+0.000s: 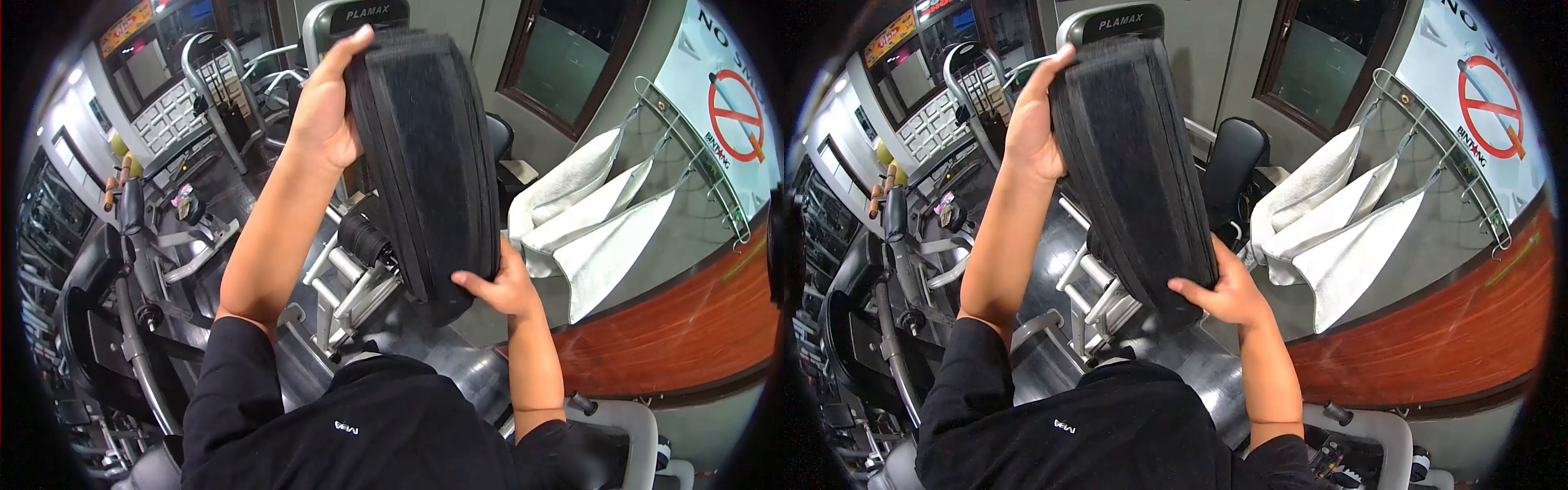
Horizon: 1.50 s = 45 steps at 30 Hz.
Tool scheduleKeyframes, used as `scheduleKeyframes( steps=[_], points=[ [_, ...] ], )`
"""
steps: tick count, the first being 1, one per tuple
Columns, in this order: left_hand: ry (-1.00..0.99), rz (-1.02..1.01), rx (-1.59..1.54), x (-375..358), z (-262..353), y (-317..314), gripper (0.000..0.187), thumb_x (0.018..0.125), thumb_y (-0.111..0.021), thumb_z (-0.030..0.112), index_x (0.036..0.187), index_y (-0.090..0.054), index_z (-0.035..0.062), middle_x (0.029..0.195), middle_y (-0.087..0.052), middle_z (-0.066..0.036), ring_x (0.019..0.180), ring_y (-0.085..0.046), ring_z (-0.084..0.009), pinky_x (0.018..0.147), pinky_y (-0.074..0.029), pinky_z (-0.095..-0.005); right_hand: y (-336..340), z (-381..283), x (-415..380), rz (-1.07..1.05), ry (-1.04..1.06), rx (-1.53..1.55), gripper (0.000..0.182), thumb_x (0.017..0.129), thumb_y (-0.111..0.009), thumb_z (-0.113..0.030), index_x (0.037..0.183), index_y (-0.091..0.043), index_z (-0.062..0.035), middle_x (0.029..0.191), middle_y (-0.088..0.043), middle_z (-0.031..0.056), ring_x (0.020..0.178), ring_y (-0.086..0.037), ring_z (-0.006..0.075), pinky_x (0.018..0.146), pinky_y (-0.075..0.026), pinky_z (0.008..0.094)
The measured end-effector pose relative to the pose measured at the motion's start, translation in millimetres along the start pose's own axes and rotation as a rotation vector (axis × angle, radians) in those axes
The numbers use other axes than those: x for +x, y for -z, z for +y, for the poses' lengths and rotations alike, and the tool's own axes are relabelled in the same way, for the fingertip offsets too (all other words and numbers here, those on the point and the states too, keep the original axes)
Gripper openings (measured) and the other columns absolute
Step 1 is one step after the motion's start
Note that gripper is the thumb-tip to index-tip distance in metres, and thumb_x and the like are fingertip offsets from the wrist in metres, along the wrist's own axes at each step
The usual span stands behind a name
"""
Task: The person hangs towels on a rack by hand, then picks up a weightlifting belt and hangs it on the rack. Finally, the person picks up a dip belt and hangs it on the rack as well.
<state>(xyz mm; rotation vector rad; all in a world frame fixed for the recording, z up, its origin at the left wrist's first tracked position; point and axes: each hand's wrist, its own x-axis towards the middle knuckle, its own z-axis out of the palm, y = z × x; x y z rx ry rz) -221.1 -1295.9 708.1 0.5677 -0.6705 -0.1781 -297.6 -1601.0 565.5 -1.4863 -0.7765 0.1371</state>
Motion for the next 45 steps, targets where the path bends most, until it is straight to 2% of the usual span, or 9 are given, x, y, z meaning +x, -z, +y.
scheduleKeyframes(
  steps=[5, 6, 11, 14, 18, 22, 28, 43, 45],
  points=[
    [-0.119, -0.049, 0.099, -9.2, -21.0, 6.8, 0.06, 0.101, -0.042, 0.041, 0.139, -0.055, -0.0035, 0.137, -0.064, -0.018, 0.122, -0.065, -0.0296, 0.101, -0.056, -0.0413, 7.3, -21.0, 16.9, 0.055, 0.09, 0.133, 0.072, 0.087, -0.082, -0.002, 0.148, -0.046, 0.0075, 0.14, -0.062, 0.0137, 0.128, -0.059, 0.02, 0.113, -0.043, 0.035],
    [-0.282, 0.123, 0.317, -13.2, -39.5, 6.6, 0.062, 0.094, -0.05, 0.026, 0.15, -0.044, 0.0001, 0.154, -0.046, -0.019, 0.132, -0.053, -0.03, 0.109, -0.05, -0.0408, 8.5, -26.3, 23.0, 0.082, 0.141, 0.166, 0.072, 0.087, -0.083, -0.003, 0.149, -0.046, 0.0068, 0.14, -0.062, 0.0132, 0.128, -0.059, 0.02, 0.113, -0.043, 0.0352],
    [-0.607, 0.467, 1.214, -44.1, -99.0, 117.1, 0.073, 0.078, -0.071, 0.001, 0.147, -0.047, 0.0046, 0.147, -0.044, -0.016, 0.132, -0.048, -0.0332, 0.11, -0.044, -0.0439, 15.8, -45.2, 49.5, 0.168, 0.208, 0.241, 0.074, 0.085, -0.084, -0.005, 0.149, -0.047, 0.0045, 0.14, -0.062, 0.0119, 0.128, -0.059, 0.0203, 0.113, -0.042, 0.0355],
    [-0.729, 0.691, 1.86, -102.8, -123.1, 162.9, 0.102, 0.068, -0.094, 0.021, 0.15, -0.036, 0.0038, 0.145, -0.042, -0.018, 0.139, -0.04, -0.0367, 0.116, -0.039, -0.0456, 11.5, -47.6, 58.5, 0.2, 0.198, 0.278, 0.072, 0.085, -0.084, -0.003, 0.148, -0.048, 0.0034, 0.138, -0.064, 0.0116, 0.126, -0.06, 0.0202, 0.112, -0.043, 0.0352],
    [-0.085, 1.044, 1.59, -205.8, -184.8, 234.3, 0.133, 0.052, -0.103, 0.042, 0.156, -0.027, 0.0068, 0.143, -0.053, -0.024, 0.133, -0.053, -0.0397, 0.113, -0.041, -0.0492, 9.6, -46.6, 60.2, 0.201, 0.202, 0.271, 0.068, 0.086, -0.082, -0.002, 0.146, -0.05, 0.003, 0.135, -0.065, 0.0108, 0.123, -0.062, 0.0193, 0.11, -0.045, 0.0345],
    [0.597, 0.915, 1.519, -285.1, -216.3, 268.2, 0.092, 0.061, -0.098, 0.05, 0.131, -0.06, 0.0039, 0.122, -0.073, -0.014, 0.118, -0.067, -0.0341, 0.106, -0.046, -0.047, 15.8, -42.0, 63.0, 0.212, 0.195, 0.267, 0.065, 0.087, -0.081, -0.003, 0.144, -0.051, 0.0029, 0.135, -0.066, 0.0105, 0.123, -0.062, 0.0189, 0.109, -0.045, 0.034],
    [0.54, 0.8, 1.283, -323.1, -245.2, 273.9, 0.052, 0.091, -0.082, 0.035, 0.126, -0.061, 0.0034, 0.113, -0.075, -0.019, 0.107, -0.072, -0.0294, 0.093, -0.054, -0.0388, 28.5, -31.7, 66.0, 0.266, 0.204, 0.323, 0.064, 0.087, -0.079, -0.002, 0.145, -0.051, 0.0016, 0.136, -0.066, 0.0117, 0.123, -0.063, 0.0208, 0.111, -0.046, 0.0356],
    [0.423, 1.117, 1.099, -287.9, -204.8, 207.2, 0.047, 0.086, -0.084, 0.012, 0.123, -0.057, 0.0085, 0.087, -0.057, -0.004, 0.081, -0.059, -0.0163, 0.076, -0.052, -0.0332, 31.3, -8.4, 62.2, 0.181, 0.128, 0.245, 0.062, 0.087, -0.081, -0.002, 0.143, -0.054, 0.0017, 0.134, -0.067, 0.009, 0.123, -0.062, 0.0173, 0.11, -0.045, 0.0339],
    [0.438, 0.894, 0.923, -279.7, -191.0, 199.9, 0.037, 0.093, -0.072, 0.008, 0.128, -0.062, 0.0021, 0.104, -0.068, -0.008, 0.09, -0.063, -0.0168, 0.081, -0.052, -0.0334, 28.7, -7.4, 62.6, 0.164, 0.129, 0.2, 0.061, 0.089, -0.081, -0.002, 0.143, -0.054, 0.0022, 0.134, -0.067, 0.0091, 0.123, -0.062, 0.0171, 0.11, -0.045, 0.0337]
  ],
)
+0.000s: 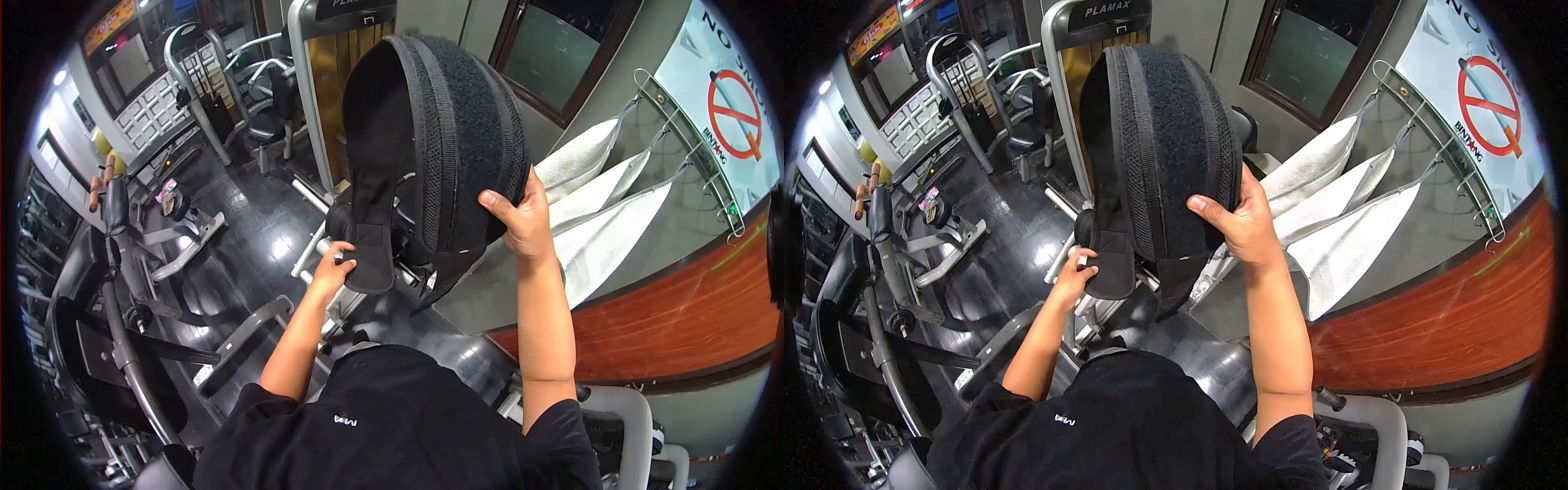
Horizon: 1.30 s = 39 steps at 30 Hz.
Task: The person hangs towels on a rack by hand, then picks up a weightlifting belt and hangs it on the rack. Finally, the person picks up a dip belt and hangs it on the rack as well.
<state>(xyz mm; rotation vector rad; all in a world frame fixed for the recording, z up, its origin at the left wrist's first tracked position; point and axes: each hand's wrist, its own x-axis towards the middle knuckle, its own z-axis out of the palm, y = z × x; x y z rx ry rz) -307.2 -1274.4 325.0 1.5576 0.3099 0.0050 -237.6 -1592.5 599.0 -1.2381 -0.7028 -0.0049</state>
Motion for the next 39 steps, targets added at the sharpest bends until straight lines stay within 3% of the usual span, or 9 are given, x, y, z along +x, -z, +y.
scheduleKeyframes(
  steps=[3, 7, 10, 13, 17, 20, 25, 33, 39],
  points=[
    [-0.027, -0.29, -0.074, 6.1, 10.0, 16.5, 0.041, 0.098, -0.058, 0.016, 0.133, -0.067, -0.0022, 0.128, -0.071, -0.012, 0.102, -0.066, -0.0165, 0.088, -0.05, -0.0324, -7.0, -1.5, 1.2, -0.011, 0.014, -0.047, 0.06, 0.09, -0.08, -0.003, 0.143, -0.054, 0.0027, 0.134, -0.067, 0.0091, 0.123, -0.062, 0.0168, 0.11, -0.045, 0.0335],
    [-0.145, -0.628, -0.411, -28.9, 85.6, 12.6, 0.04, 0.094, -0.063, 0.015, 0.13, -0.068, 0.0, 0.122, -0.071, -0.01, 0.097, -0.066, -0.0135, 0.086, -0.051, -0.0302, -12.3, -6.7, 2.4, 0.003, 0.018, -0.114, 0.058, 0.092, -0.079, -0.005, 0.144, -0.054, 0.0029, 0.135, -0.066, 0.0092, 0.123, -0.061, 0.0167, 0.11, -0.045, 0.0334],
    [-0.258, -0.538, 0.082, -54.8, 131.7, -0.9, 0.037, 0.089, -0.068, 0.0, 0.126, -0.069, 0.0023, 0.113, -0.07, -0.006, 0.09, -0.065, -0.0137, 0.082, -0.051, -0.0287, -12.1, -11.4, 4.0, 0.012, 0.035, -0.148, 0.055, 0.093, -0.078, -0.005, 0.143, -0.055, 0.003, 0.134, -0.066, 0.009, 0.123, -0.061, 0.0168, 0.109, -0.045, 0.0332],
    [-0.259, -0.508, 0.111, -51.0, 146.1, -16.2, 0.039, 0.079, -0.076, -0.01, 0.115, -0.074, 0.003, 0.104, -0.069, -0.002, 0.098, -0.064, -0.012, 0.085, -0.05, -0.0258, -9.2, -17.2, 1.2, 0.065, 0.037, -0.175, 0.053, 0.094, -0.077, -0.005, 0.142, -0.056, 0.0032, 0.134, -0.066, 0.0088, 0.122, -0.062, 0.0166, 0.109, -0.045, 0.0329],
    [-0.556, -0.311, 0.649, -46.3, 169.9, -25.6, 0.024, 0.085, -0.083, 0.011, 0.103, -0.074, -0.0015, 0.09, -0.061, -0.003, 0.093, -0.063, -0.0173, 0.082, -0.05, -0.0317, 8.0, -17.3, -8.1, 0.145, 0.044, -0.179, 0.052, 0.094, -0.077, -0.005, 0.141, -0.056, 0.0025, 0.133, -0.067, 0.0085, 0.122, -0.062, 0.0164, 0.11, -0.045, 0.0327],
    [-0.76, -0.275, 0.401, -33.5, 169.9, -44.7, 0.025, 0.087, -0.082, 0.014, 0.107, -0.074, 0.0003, 0.089, -0.06, -0.003, 0.096, -0.061, -0.0187, 0.086, -0.05, -0.0337, 21.1, -20.7, -20.1, 0.227, 0.055, -0.075, 0.053, 0.092, -0.079, -0.006, 0.14, -0.057, 0.0015, 0.132, -0.067, 0.0085, 0.121, -0.062, 0.0168, 0.11, -0.045, 0.033],
    [-0.393, -0.617, -0.071, -14.6, 167.4, -64.2, 0.039, 0.098, -0.076, 0.017, 0.128, -0.066, -0.0046, 0.121, -0.073, -0.006, 0.11, -0.065, -0.012, 0.102, -0.05, -0.031, 41.5, -36.7, -34.1, 0.342, 0.142, -0.094, 0.054, 0.093, -0.079, -0.006, 0.141, -0.056, 0.001, 0.132, -0.068, 0.0096, 0.121, -0.064, 0.0186, 0.11, -0.046, 0.0344],
    [-0.498, -0.486, -0.311, -22.7, 187.3, -107.4, 0.04, 0.102, -0.068, 0.015, 0.137, -0.062, -0.0037, 0.123, -0.072, -0.006, 0.11, -0.066, -0.0121, 0.1, -0.051, -0.0292, 63.6, -63.0, -58.8, 0.402, 0.172, -0.01, 0.054, 0.093, -0.079, -0.007, 0.141, -0.056, 0.0023, 0.133, -0.068, 0.0107, 0.12, -0.064, 0.0199, 0.109, -0.047, 0.0359],
    [-0.558, -0.616, -0.273, -27.7, 199.2, -131.3, 0.046, 0.099, -0.066, 0.009, 0.141, -0.057, -0.0082, 0.131, -0.069, -0.009, 0.119, -0.063, -0.0157, 0.107, -0.046, -0.0307, 56.6, -48.6, -69.3, 0.406, 0.175, -0.074, 0.053, 0.094, -0.079, -0.008, 0.141, -0.056, 0.0018, 0.132, -0.068, 0.01, 0.121, -0.063, 0.0182, 0.11, -0.046, 0.0345]
  ],
)
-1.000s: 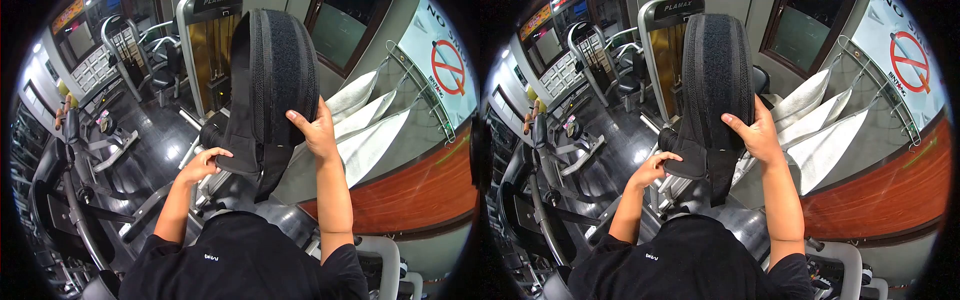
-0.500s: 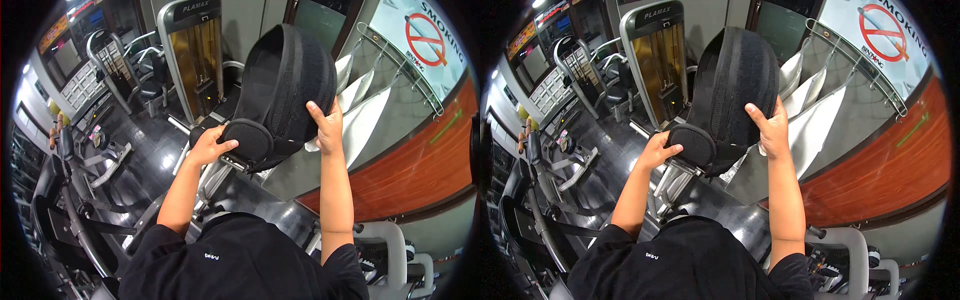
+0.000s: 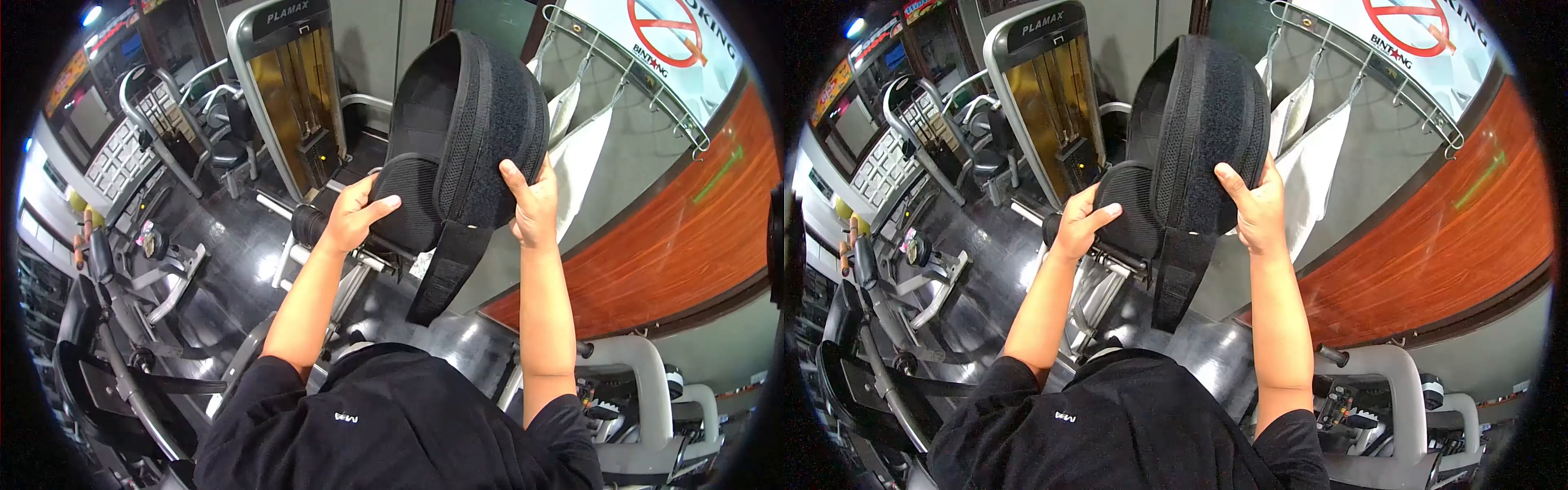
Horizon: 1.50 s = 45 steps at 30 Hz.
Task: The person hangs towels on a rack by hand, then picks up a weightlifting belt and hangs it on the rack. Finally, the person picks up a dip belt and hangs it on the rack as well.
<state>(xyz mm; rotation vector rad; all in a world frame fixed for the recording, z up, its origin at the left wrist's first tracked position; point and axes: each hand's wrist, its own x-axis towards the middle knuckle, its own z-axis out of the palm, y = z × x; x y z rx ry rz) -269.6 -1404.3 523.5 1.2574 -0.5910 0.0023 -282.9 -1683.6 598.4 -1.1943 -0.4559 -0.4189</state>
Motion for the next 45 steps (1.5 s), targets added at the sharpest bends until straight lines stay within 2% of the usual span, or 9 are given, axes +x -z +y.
scheduleKeyframes(
  steps=[6, 9, 15, 20, 23, 28, 31, 37, 45],
  points=[
    [-0.161, -0.008, -0.212, -16.9, -4.0, 21.1, 0.053, 0.09, -0.062, 0.009, 0.138, -0.057, -0.0121, 0.13, -0.07, -0.017, 0.12, -0.066, -0.0247, 0.109, -0.047, -0.0355, 19.8, -4.8, 4.6, -0.01, -0.036, 0.108, 0.052, 0.096, -0.076, -0.009, 0.142, -0.054, 0.0011, 0.134, -0.067, 0.0095, 0.122, -0.063, 0.0174, 0.11, -0.045, 0.0338],
    [-0.089, 0.073, -0.259, -15.8, 14.8, 4.2, 0.051, 0.097, -0.062, 0.01, 0.143, -0.054, -0.0092, 0.137, -0.066, -0.016, 0.125, -0.063, -0.0245, 0.111, -0.045, -0.0367, 15.1, 3.4, 2.8, -0.044, -0.029, -0.066, 0.052, 0.097, -0.076, -0.01, 0.143, -0.054, 0.002, 0.133, -0.067, 0.0092, 0.122, -0.062, 0.0166, 0.109, -0.046, 0.0328],
    [-0.193, 0.019, 0.137, 16.6, 47.5, -49.5, 0.045, 0.104, -0.06, 0.022, 0.141, -0.06, -0.0035, 0.142, -0.046, -0.01, 0.144, -0.036, -0.0215, 0.121, -0.028, -0.0383, 3.7, 27.6, -15.6, -0.176, -0.049, -0.167, 0.05, 0.101, -0.068, -0.007, 0.146, -0.051, 0.0057, 0.136, -0.065, 0.0106, 0.125, -0.061, 0.0175, 0.11, -0.044, 0.0318],
    [-0.131, 0.082, 0.074, 29.9, 46.6, -59.7, 0.043, 0.106, -0.06, 0.026, 0.139, -0.062, -0.0029, 0.142, -0.05, -0.009, 0.143, -0.039, -0.0215, 0.121, -0.029, -0.0377, 17.3, 37.4, -30.0, -0.192, 0.003, -0.218, 0.05, 0.101, -0.061, 0.001, 0.149, -0.049, 0.0048, 0.145, -0.06, 0.0123, 0.13, -0.059, 0.0194, 0.11, -0.045, 0.0326],
    [0.139, -0.052, -0.102, 30.4, 56.4, -47.6, 0.045, 0.106, -0.061, 0.028, 0.135, -0.064, -0.0052, 0.142, -0.051, -0.006, 0.139, -0.045, -0.0196, 0.121, -0.029, -0.0346, 22.6, 23.6, -32.0, -0.156, -0.062, -0.145, 0.05, 0.104, -0.065, -0.01, 0.148, -0.049, 0.0059, 0.135, -0.067, 0.0105, 0.12, -0.064, 0.0165, 0.103, -0.049, 0.0299],
    [0.151, -0.232, -0.002, 23.5, 61.8, -51.4, 0.05, 0.106, -0.059, 0.02, 0.146, -0.052, -0.0096, 0.142, -0.06, -0.008, 0.135, -0.053, -0.019, 0.119, -0.032, -0.0319, 13.3, 16.7, -30.6, -0.063, -0.004, -0.153, 0.037, 0.103, -0.067, -0.007, 0.138, -0.06, 0.0044, 0.126, -0.071, 0.011, 0.114, -0.065, 0.0151, 0.099, -0.051, 0.0307],
    [0.036, -0.163, 0.106, 27.8, 57.7, -63.5, 0.052, 0.107, -0.06, 0.022, 0.149, -0.051, -0.0074, 0.139, -0.064, -0.007, 0.135, -0.054, -0.0195, 0.119, -0.033, -0.0329, 16.8, 29.6, -40.1, -0.221, 0.27, -0.457, 0.034, 0.098, -0.067, -0.001, 0.13, -0.064, 0.0047, 0.122, -0.074, 0.0087, 0.111, -0.066, 0.0153, 0.097, -0.052, 0.0314],
    [0.007, -0.026, -0.229, 44.3, 65.1, -77.2, 0.039, 0.108, -0.06, 0.022, 0.139, -0.06, -0.002, 0.13, -0.068, -0.005, 0.119, -0.062, -0.0137, 0.107, -0.044, -0.0285, 26.8, 50.8, -69.6, -0.18, 0.023, -0.352, 0.029, 0.101, -0.062, -0.002, 0.129, -0.063, 0.004, 0.107, -0.073, 0.0031, 0.094, -0.065, 0.014, 0.085, -0.052, 0.0309],
    [-0.003, 0.025, -0.131, 71.4, 45.7, -53.1, 0.03, 0.107, -0.063, 0.024, 0.124, -0.067, -0.0004, 0.117, -0.071, -0.002, 0.107, -0.063, -0.0102, 0.098, -0.047, -0.027, -3.6, 38.5, -88.3, -0.182, -0.017, -0.392, 0.047, 0.108, -0.055, -0.022, 0.144, -0.051, 0.0076, 0.134, -0.065, 0.0138, 0.126, -0.058, 0.0226, 0.11, -0.042, 0.0356]
  ],
)
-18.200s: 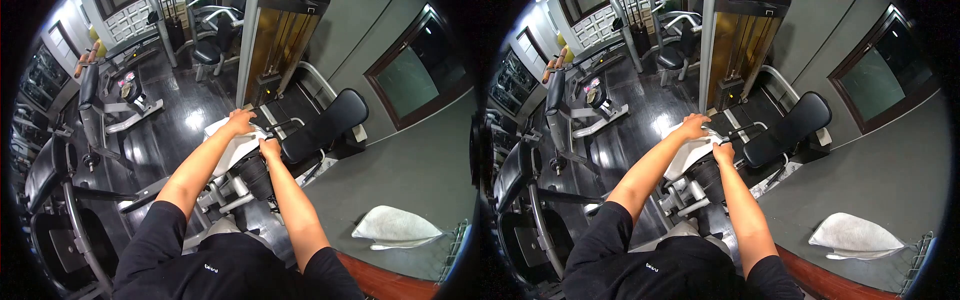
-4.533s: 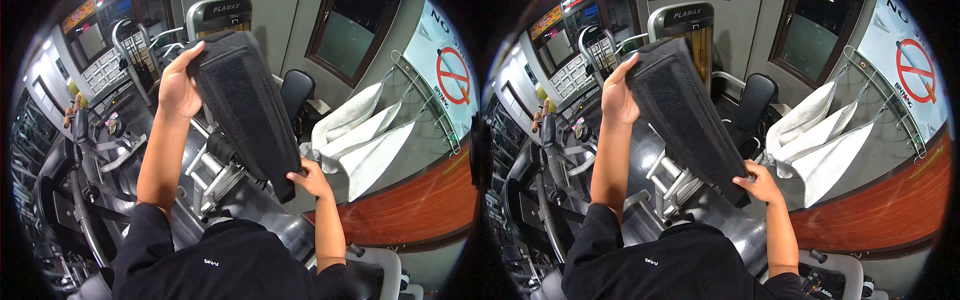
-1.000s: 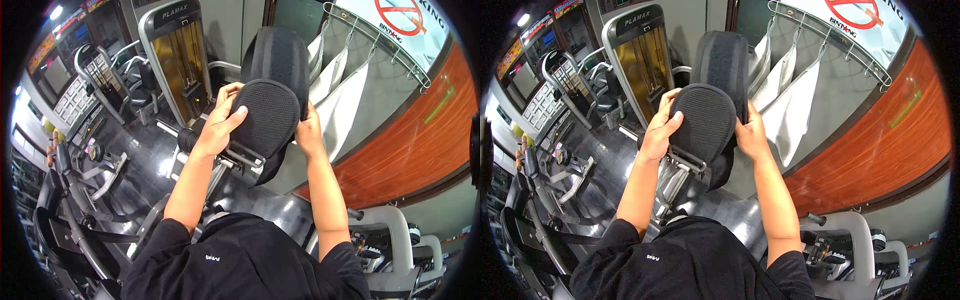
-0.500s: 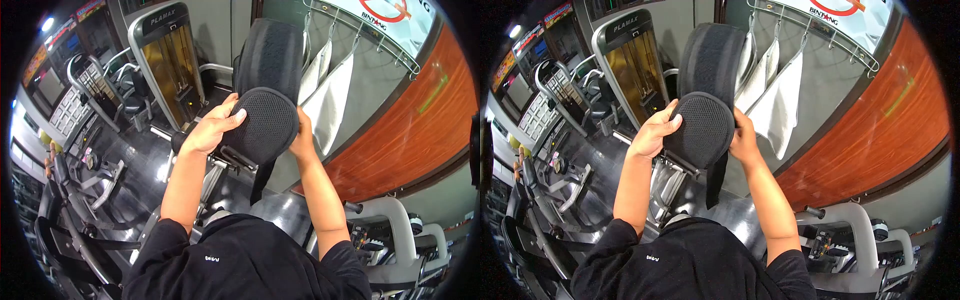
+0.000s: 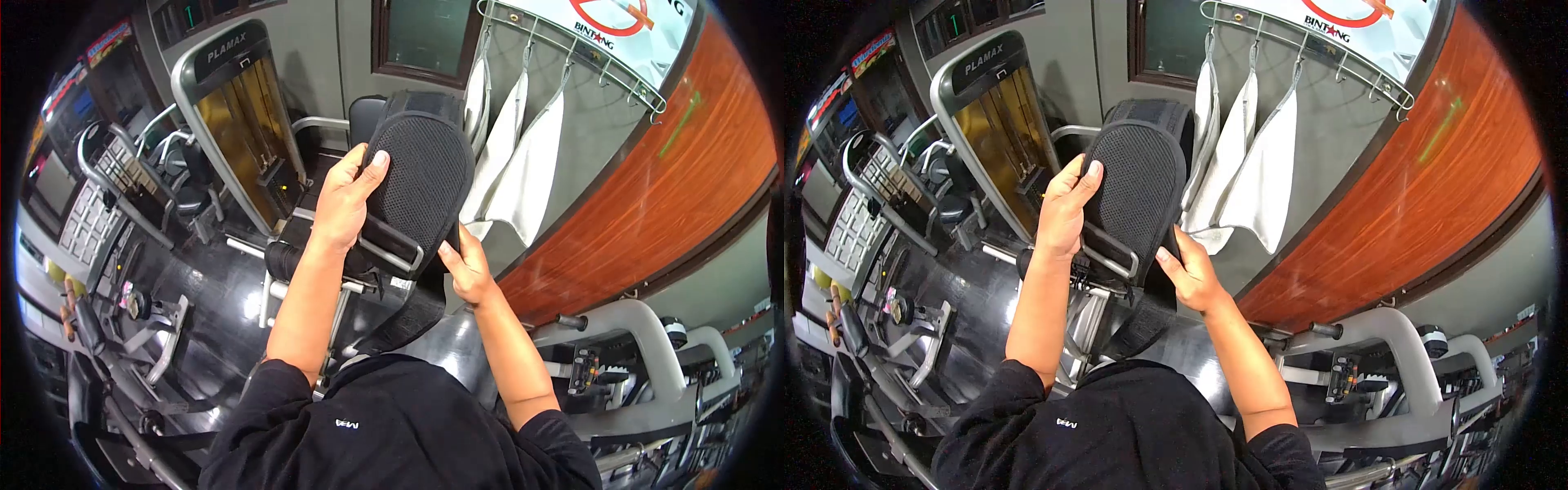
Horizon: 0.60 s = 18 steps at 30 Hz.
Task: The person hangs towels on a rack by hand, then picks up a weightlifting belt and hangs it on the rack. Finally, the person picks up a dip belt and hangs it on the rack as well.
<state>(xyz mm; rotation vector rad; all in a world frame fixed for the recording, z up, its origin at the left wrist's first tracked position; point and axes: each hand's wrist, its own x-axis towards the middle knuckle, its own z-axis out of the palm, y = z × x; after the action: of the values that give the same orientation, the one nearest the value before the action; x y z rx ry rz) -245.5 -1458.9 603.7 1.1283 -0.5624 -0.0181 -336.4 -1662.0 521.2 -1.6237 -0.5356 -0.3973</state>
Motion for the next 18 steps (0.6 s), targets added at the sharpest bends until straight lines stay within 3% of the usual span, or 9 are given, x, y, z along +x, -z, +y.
scheduleKeyframes(
  steps=[1, 4, 5, 8, 12, 13, 16, 18],
  points=[
    [0.01, 0.006, -0.014, 2.2, -0.5, 3.1, 0.029, 0.107, -0.064, 0.026, 0.121, -0.068, 0.0005, 0.113, -0.071, 0.0, 0.104, -0.062, -0.0086, 0.097, -0.047, -0.0263, -0.1, 2.9, -0.3, -0.016, -0.044, 0.087, 0.056, 0.105, -0.061, -0.023, 0.15, -0.045, 0.0073, 0.142, -0.06, 0.0175, 0.133, -0.054, 0.0248, 0.114, -0.039, 0.0375],
    [0.075, 0.08, -0.112, 9.2, 2.1, 13.4, 0.027, 0.107, -0.065, 0.025, 0.119, -0.069, 0.0012, 0.112, -0.071, 0.0, 0.103, -0.062, -0.008, 0.095, -0.047, -0.0257, -13.8, 10.2, -11.3, 0.119, -0.046, -0.153, 0.069, 0.099, -0.07, -0.024, 0.154, -0.039, 0.0052, 0.147, -0.055, 0.0192, 0.135, -0.053, 0.0248, 0.115, -0.038, 0.0384],
    [0.081, 0.086, -0.123, 12.1, -1.3, 21.3, 0.027, 0.106, -0.066, 0.025, 0.119, -0.069, 0.0018, 0.113, -0.071, -0.001, 0.104, -0.062, -0.0085, 0.095, -0.046, -0.0255, -19.7, 14.1, -15.3, 0.15, -0.073, -0.113, 0.083, 0.091, -0.078, -0.022, 0.157, -0.033, 0.0033, 0.147, -0.051, 0.02, 0.136, -0.051, 0.0278, 0.114, -0.039, 0.0406],
    [0.145, 0.123, -0.095, 17.0, -7.5, 37.4, 0.031, 0.105, -0.067, 0.025, 0.125, -0.066, 0.0017, 0.115, -0.07, -0.002, 0.106, -0.062, -0.0096, 0.095, -0.047, -0.0264, -37.3, 0.5, -27.0, 0.281, -0.042, -0.347, 0.086, 0.088, -0.079, -0.02, 0.157, -0.033, 0.0023, 0.145, -0.05, 0.0194, 0.137, -0.048, 0.033, 0.112, -0.041, 0.0433],
    [0.236, 0.225, -0.111, 16.4, -21.8, 42.3, 0.031, 0.105, -0.067, 0.026, 0.124, -0.062, 0.0017, 0.118, -0.068, -0.006, 0.108, -0.062, -0.0131, 0.096, -0.047, -0.0284, -46.3, -34.5, -14.5, 0.245, 0.231, -0.775, 0.073, 0.083, -0.085, -0.024, 0.147, -0.055, -0.0053, 0.146, -0.049, 0.0195, 0.134, -0.045, 0.0358, 0.112, -0.039, 0.0473],
    [0.288, 0.23, -0.122, 14.1, -18.0, 40.5, 0.031, 0.105, -0.067, 0.026, 0.123, -0.061, 0.0019, 0.118, -0.067, -0.007, 0.109, -0.062, -0.0141, 0.096, -0.047, -0.0288, -49.7, -43.7, -6.7, 0.19, 0.213, -0.799, 0.063, 0.082, -0.086, -0.027, 0.138, -0.064, -0.0082, 0.145, -0.052, 0.0174, 0.131, -0.047, 0.0353, 0.112, -0.037, 0.0481],
    [0.424, 0.132, -0.203, 14.0, -17.5, 45.8, 0.03, 0.105, -0.065, 0.026, 0.121, -0.056, 0.0024, 0.119, -0.065, -0.011, 0.114, -0.062, -0.0187, 0.099, -0.05, -0.0339, -52.0, -54.2, 12.7, 0.059, 0.247, -0.98, 0.055, 0.086, -0.082, -0.027, 0.138, -0.066, -0.0183, 0.143, -0.055, 0.0123, 0.13, -0.049, 0.0355, 0.111, -0.036, 0.0484],
    [0.547, 0.063, -0.254, 12.8, -14.8, 51.8, 0.033, 0.105, -0.064, 0.025, 0.126, -0.052, 0.0017, 0.121, -0.064, -0.013, 0.116, -0.062, -0.0208, 0.1, -0.052, -0.0375, -50.0, -59.0, 22.7, 0.029, 0.29, -0.923, 0.043, 0.085, -0.082, -0.022, 0.127, -0.072, -0.019, 0.139, -0.059, 0.0114, 0.124, -0.055, 0.0355, 0.107, -0.041, 0.0477]
  ],
)
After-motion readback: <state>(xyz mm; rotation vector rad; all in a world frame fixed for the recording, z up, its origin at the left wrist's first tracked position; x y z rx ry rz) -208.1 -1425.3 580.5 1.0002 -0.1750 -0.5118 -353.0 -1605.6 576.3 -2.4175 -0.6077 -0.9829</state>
